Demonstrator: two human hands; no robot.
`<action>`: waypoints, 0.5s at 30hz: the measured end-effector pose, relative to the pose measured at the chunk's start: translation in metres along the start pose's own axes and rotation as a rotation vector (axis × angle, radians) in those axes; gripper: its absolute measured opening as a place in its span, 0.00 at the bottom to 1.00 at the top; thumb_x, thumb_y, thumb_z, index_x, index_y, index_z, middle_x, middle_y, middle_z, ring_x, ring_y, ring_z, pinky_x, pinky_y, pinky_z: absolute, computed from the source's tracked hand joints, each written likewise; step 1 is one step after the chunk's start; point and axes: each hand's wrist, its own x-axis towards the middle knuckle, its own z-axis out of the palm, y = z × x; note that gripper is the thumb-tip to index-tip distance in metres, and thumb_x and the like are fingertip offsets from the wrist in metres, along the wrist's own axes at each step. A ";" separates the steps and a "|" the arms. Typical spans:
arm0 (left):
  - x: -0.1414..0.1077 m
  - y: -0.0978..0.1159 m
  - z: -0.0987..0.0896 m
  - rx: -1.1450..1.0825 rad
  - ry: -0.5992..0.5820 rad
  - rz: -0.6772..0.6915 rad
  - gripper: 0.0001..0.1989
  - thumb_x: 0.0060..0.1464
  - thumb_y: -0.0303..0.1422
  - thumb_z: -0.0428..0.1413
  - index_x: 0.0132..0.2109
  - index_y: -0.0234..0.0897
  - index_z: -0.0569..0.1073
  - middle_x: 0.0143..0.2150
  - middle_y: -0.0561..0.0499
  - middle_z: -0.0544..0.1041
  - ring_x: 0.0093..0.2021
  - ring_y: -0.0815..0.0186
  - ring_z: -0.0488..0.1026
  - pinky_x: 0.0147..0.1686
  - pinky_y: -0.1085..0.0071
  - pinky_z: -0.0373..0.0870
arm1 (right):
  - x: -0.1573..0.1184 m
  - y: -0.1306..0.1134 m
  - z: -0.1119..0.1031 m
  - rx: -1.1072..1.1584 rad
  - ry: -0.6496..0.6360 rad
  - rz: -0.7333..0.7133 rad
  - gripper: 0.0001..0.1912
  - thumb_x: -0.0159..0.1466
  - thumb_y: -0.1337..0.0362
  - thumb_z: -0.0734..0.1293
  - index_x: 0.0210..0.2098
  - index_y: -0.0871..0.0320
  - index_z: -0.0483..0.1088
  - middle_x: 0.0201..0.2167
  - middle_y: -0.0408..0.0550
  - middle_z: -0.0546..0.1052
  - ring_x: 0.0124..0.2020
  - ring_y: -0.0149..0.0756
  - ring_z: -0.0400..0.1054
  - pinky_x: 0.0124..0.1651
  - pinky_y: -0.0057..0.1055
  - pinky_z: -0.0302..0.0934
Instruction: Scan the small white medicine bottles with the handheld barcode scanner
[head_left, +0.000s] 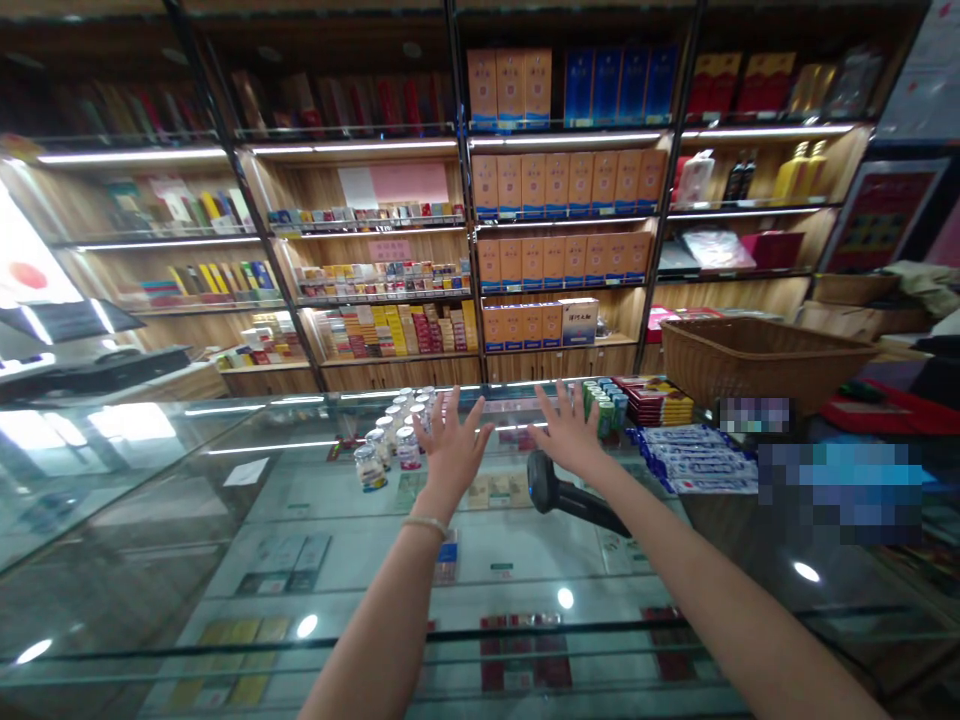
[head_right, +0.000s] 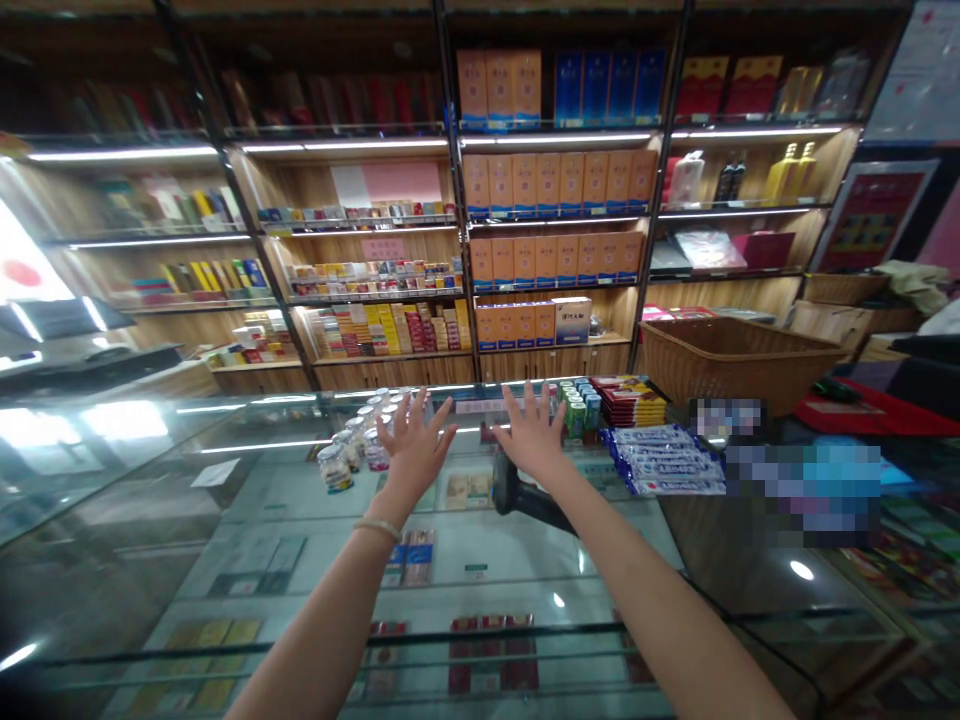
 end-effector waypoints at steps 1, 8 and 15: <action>0.000 -0.001 0.001 0.000 0.002 -0.003 0.24 0.68 0.46 0.46 0.67 0.54 0.67 0.76 0.44 0.55 0.75 0.47 0.47 0.69 0.34 0.29 | -0.002 0.005 0.000 -0.010 -0.012 0.016 0.39 0.71 0.45 0.58 0.76 0.45 0.39 0.78 0.53 0.38 0.76 0.62 0.29 0.70 0.68 0.34; 0.001 0.005 -0.003 -0.048 -0.011 -0.016 0.23 0.68 0.44 0.46 0.66 0.51 0.70 0.75 0.43 0.57 0.74 0.47 0.48 0.70 0.34 0.34 | -0.007 0.025 -0.003 0.001 -0.077 0.071 0.39 0.71 0.45 0.57 0.76 0.44 0.37 0.78 0.52 0.36 0.76 0.60 0.28 0.71 0.66 0.33; 0.013 0.032 -0.013 -0.122 -0.010 0.045 0.22 0.69 0.42 0.45 0.65 0.51 0.71 0.74 0.43 0.59 0.73 0.47 0.51 0.70 0.35 0.37 | -0.002 0.052 -0.014 -0.020 -0.071 0.100 0.40 0.71 0.45 0.56 0.76 0.46 0.37 0.78 0.52 0.36 0.76 0.60 0.27 0.71 0.66 0.32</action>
